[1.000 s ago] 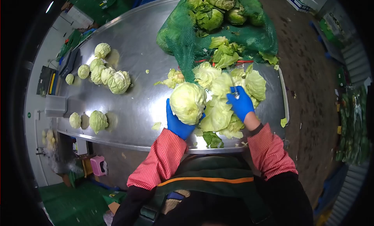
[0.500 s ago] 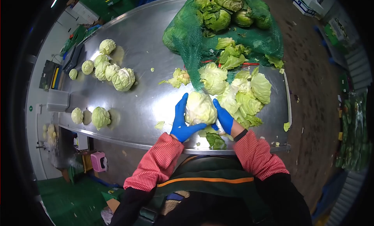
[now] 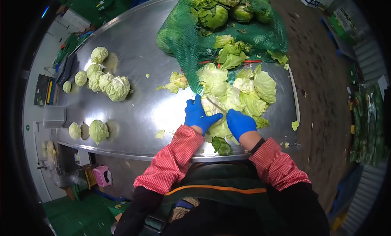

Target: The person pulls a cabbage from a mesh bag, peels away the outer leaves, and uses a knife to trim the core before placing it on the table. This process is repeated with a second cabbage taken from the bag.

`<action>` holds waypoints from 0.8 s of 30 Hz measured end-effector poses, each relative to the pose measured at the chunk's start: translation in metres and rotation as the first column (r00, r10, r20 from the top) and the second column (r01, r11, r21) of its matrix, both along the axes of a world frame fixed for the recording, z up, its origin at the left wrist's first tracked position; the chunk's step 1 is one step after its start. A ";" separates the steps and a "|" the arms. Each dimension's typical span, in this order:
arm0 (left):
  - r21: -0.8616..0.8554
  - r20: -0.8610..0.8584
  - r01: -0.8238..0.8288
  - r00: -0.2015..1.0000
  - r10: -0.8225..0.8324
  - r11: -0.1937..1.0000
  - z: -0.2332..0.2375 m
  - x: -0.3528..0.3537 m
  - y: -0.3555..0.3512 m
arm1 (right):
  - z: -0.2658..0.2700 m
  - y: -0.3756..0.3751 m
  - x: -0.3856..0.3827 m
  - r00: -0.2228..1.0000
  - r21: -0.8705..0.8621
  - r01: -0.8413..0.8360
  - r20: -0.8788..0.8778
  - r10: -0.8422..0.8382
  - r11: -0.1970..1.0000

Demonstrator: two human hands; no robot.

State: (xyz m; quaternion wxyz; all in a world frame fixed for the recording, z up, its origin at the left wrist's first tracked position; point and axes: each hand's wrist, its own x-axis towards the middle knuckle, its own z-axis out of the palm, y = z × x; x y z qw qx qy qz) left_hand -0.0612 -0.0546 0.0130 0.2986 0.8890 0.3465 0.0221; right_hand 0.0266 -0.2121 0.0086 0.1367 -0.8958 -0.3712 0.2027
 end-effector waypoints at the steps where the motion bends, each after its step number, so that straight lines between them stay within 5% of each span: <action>1: 0.028 -0.016 0.004 1.000 -0.004 1.000 0.000 0.000 -0.003 | -0.005 0.000 0.004 1.000 0.007 0.004 0.004 -0.004 1.000; 6: 0.041 -0.014 0.022 1.000 -0.021 0.999 -0.004 -0.004 -0.008 | -0.015 0.012 0.042 0.996 -0.029 -0.021 -0.093 0.018 0.999; 9: -0.041 0.079 0.078 0.994 -0.075 0.996 -0.011 -0.012 0.004 | 0.029 0.022 0.027 0.989 -0.029 0.024 -0.144 -0.028 0.999; 10: -0.093 0.128 0.115 0.986 -0.102 0.989 -0.006 -0.015 0.005 | 0.017 0.026 0.027 0.993 0.075 0.102 -0.066 -0.097 0.992; 14: -0.101 0.339 0.252 0.918 -0.205 0.962 -0.018 -0.035 0.012 | 0.017 0.049 0.038 0.993 0.014 0.037 -0.117 -0.035 0.999; 18: -0.174 0.456 0.196 0.885 -0.098 0.965 -0.027 -0.056 0.012 | -0.034 0.062 0.050 0.995 -0.015 0.015 -0.099 -0.016 1.000; 21: -0.378 0.526 0.051 0.833 0.169 0.924 -0.056 -0.065 0.018 | -0.040 0.051 0.043 0.996 0.078 0.033 -0.080 -0.027 0.996; 22: -0.623 0.521 0.025 0.759 0.390 0.782 -0.053 -0.062 0.019 | -0.036 0.045 0.041 0.995 0.136 0.061 -0.082 -0.051 0.989; 24: -0.787 0.459 0.010 0.677 0.575 0.617 -0.052 -0.059 0.031 | -0.020 0.039 0.045 0.993 0.153 0.091 -0.093 -0.077 0.984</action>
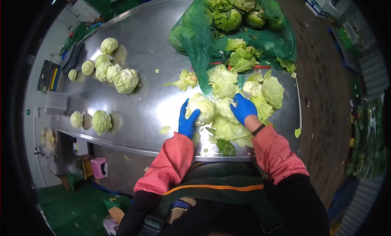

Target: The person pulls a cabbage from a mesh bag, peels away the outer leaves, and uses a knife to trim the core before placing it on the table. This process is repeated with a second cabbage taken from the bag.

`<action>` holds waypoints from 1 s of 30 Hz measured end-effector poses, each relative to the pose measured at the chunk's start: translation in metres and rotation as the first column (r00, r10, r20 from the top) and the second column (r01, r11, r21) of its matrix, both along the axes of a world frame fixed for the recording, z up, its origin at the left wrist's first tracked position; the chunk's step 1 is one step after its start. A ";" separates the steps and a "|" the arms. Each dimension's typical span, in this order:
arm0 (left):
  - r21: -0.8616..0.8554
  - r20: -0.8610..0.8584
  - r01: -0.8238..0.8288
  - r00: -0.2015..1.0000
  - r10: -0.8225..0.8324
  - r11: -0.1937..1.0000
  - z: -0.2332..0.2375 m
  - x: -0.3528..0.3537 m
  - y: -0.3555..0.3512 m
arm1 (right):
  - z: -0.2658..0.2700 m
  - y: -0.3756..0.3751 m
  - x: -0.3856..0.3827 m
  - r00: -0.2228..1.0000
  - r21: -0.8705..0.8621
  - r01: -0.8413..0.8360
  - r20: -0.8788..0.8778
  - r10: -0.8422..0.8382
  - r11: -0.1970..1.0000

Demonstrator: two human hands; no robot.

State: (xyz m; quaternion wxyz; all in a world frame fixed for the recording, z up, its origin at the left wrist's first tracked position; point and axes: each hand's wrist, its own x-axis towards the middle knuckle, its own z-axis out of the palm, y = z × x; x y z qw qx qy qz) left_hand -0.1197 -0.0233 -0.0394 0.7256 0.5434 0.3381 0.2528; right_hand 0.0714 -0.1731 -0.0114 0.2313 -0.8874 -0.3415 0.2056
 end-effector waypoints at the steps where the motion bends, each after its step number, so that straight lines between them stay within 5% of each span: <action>1: -0.146 0.074 -0.035 0.996 0.046 0.989 0.015 0.004 0.002 | 0.009 -0.003 0.002 1.000 0.008 0.017 -0.011 -0.017 1.000; 2: -0.412 0.064 -0.065 0.993 0.099 0.909 0.031 0.003 -0.003 | 0.018 -0.005 0.004 0.999 0.050 0.044 -0.002 -0.044 0.998; 5: -0.761 0.104 -0.037 0.979 0.177 0.648 0.049 0.006 0.002 | 0.027 -0.005 0.019 0.995 0.147 0.089 0.023 -0.093 0.985; 9: -0.669 0.299 0.113 0.946 0.127 0.734 0.068 0.025 -0.005 | 0.084 0.005 -0.009 0.996 0.238 -0.048 0.081 0.029 0.970; 13: -0.751 0.403 0.321 0.915 0.016 0.577 0.091 0.029 -0.016 | 0.119 0.009 -0.040 0.985 0.100 -0.164 -0.045 0.169 0.981; 14: -0.679 0.438 0.406 0.893 -0.107 0.611 0.081 0.026 -0.011 | 0.105 0.007 -0.044 0.987 0.265 -0.139 -0.040 0.155 0.954; 17: -0.459 0.185 0.338 0.941 -0.284 0.822 0.024 0.015 0.025 | 0.084 0.000 -0.041 0.988 0.405 -0.102 -0.063 0.139 0.909; 21: -0.394 0.204 0.255 0.961 -0.187 0.883 0.051 0.022 0.002 | 0.089 -0.004 -0.053 0.987 0.319 -0.090 -0.098 0.128 0.943; 25: -0.625 0.239 0.113 0.970 0.052 0.772 0.067 0.023 -0.012 | 0.060 -0.013 -0.046 0.998 0.434 -0.050 -0.015 0.063 0.900; 29: -0.690 0.302 0.148 0.948 0.095 0.709 0.082 0.023 -0.015 | 0.071 -0.016 -0.042 0.984 0.367 0.087 -0.176 -0.022 0.926; 30: -0.696 0.343 0.189 0.935 0.090 0.692 0.080 0.023 -0.016 | 0.092 -0.014 -0.052 0.996 0.381 0.049 -0.092 -0.015 0.923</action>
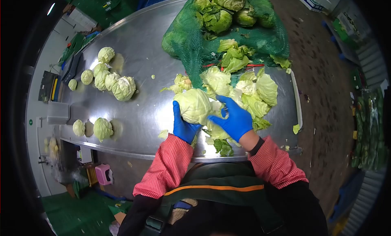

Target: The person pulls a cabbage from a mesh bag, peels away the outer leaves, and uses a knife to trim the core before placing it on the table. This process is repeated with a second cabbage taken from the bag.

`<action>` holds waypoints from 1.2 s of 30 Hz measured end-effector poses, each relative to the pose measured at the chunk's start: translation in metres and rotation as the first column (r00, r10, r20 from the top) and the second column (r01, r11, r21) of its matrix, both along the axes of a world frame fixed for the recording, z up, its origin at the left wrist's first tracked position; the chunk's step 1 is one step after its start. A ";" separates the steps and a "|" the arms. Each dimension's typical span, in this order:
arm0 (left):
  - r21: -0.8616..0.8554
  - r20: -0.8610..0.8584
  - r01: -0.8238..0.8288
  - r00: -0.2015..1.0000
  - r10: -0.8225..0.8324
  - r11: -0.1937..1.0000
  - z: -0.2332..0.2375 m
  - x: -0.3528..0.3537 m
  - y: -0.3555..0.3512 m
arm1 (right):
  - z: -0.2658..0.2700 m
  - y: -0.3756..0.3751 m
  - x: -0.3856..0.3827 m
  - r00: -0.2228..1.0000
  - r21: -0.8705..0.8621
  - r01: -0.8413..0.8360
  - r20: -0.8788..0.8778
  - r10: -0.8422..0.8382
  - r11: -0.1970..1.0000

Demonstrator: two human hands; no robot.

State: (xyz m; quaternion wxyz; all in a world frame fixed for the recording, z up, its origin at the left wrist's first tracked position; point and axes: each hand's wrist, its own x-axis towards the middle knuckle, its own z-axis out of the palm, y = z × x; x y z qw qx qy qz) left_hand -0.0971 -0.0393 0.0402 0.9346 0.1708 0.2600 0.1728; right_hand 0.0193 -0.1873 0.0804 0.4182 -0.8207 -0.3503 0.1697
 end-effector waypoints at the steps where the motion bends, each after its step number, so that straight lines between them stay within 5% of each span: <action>1: -0.021 0.045 0.016 0.999 -0.015 1.000 -0.004 0.001 -0.002 | 0.001 0.006 -0.008 0.996 -0.061 -0.027 0.086 0.032 0.998; 4: -0.038 0.103 0.010 0.995 -0.006 0.999 -0.002 0.008 -0.011 | -0.010 0.017 -0.017 0.946 -0.096 -0.036 0.317 0.065 0.995; 7: -0.074 0.071 -0.024 0.997 0.029 0.997 0.007 0.009 -0.014 | -0.028 0.016 -0.005 0.977 0.248 -0.054 0.212 0.000 0.967; 11: -0.083 0.023 -0.017 1.000 0.018 0.996 0.005 0.008 -0.014 | -0.016 0.012 0.008 0.996 0.156 -0.011 0.092 -0.003 0.988; 19: 0.094 -0.057 -0.071 0.995 0.076 0.993 -0.024 0.001 -0.012 | -0.002 0.014 0.011 0.981 -0.060 -0.193 -0.042 0.191 0.979; 22: 0.211 -0.118 -0.122 0.982 0.149 0.970 -0.027 0.001 -0.015 | 0.007 0.014 0.000 0.987 -0.171 -0.122 0.083 0.137 0.978; 28: 0.492 -0.234 -0.158 0.923 0.305 0.856 -0.014 0.007 -0.025 | -0.025 0.013 0.000 0.947 -0.086 -0.012 0.320 0.039 0.996; 32: 0.184 -0.107 -0.135 0.982 0.156 0.974 -0.032 0.000 -0.017 | -0.031 0.005 0.021 1.000 0.018 0.021 0.006 -0.021 1.000; 36: 0.082 -0.047 -0.092 0.994 0.096 0.992 -0.029 -0.003 -0.017 | -0.007 0.002 0.012 0.996 -0.088 -0.075 -0.062 0.070 0.993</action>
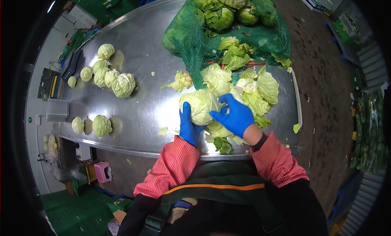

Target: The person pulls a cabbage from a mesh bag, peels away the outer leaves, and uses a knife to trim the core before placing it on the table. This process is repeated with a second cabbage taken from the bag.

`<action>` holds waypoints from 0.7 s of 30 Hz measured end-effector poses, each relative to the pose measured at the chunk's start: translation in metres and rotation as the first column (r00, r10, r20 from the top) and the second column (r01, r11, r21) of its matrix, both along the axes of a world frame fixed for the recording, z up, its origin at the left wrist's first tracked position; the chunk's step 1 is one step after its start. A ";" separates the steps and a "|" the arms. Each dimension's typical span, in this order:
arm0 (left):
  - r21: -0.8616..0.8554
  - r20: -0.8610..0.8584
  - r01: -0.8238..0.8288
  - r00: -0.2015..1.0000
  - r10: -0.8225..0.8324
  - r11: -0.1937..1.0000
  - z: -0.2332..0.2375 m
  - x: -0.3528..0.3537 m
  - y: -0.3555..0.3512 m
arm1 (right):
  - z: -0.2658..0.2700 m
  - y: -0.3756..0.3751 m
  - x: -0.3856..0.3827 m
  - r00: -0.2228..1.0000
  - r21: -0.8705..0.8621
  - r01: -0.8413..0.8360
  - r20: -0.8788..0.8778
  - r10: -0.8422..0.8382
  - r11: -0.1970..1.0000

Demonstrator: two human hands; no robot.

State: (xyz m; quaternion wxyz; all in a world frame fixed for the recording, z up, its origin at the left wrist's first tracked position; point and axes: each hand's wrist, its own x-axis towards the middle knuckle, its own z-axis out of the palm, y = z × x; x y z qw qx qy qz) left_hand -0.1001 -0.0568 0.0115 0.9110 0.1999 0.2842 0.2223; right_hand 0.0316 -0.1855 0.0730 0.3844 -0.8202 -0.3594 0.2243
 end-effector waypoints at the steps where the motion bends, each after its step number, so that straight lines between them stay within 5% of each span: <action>1: 0.025 -0.032 -0.011 0.999 0.012 1.000 -0.002 0.001 -0.001 | 0.000 0.002 -0.007 0.998 -0.009 0.019 0.067 -0.019 1.000; 4: 0.213 -0.172 -0.052 0.981 0.090 0.976 0.013 0.007 -0.009 | -0.002 0.006 -0.014 0.969 0.034 0.047 0.241 -0.053 0.998; 8: 0.422 -0.221 -0.047 0.963 0.153 0.905 0.011 0.006 -0.011 | -0.007 0.005 -0.010 0.980 -0.034 0.019 0.199 -0.012 0.999; 10: 0.395 -0.236 -0.039 0.961 0.142 0.918 0.017 0.008 -0.012 | -0.017 0.005 -0.009 0.953 -0.034 0.034 0.303 -0.022 0.999; 13: 0.270 -0.213 0.006 0.976 0.054 0.963 0.002 0.005 -0.005 | -0.024 0.001 -0.002 0.982 0.080 0.034 0.183 -0.048 0.996; 16: 0.018 -0.132 0.081 0.988 -0.078 0.997 0.018 0.002 -0.002 | -0.057 -0.004 0.028 0.906 0.078 0.219 -0.387 -0.173 0.973; 19: -0.066 -0.095 0.149 0.983 -0.155 0.987 0.040 0.006 0.002 | -0.047 -0.008 0.039 0.831 -0.023 0.242 -0.511 -0.219 0.970; 21: -0.105 -0.058 0.149 0.986 -0.156 0.983 0.035 0.002 0.004 | -0.030 -0.005 0.025 0.879 0.027 0.127 -0.465 -0.100 0.992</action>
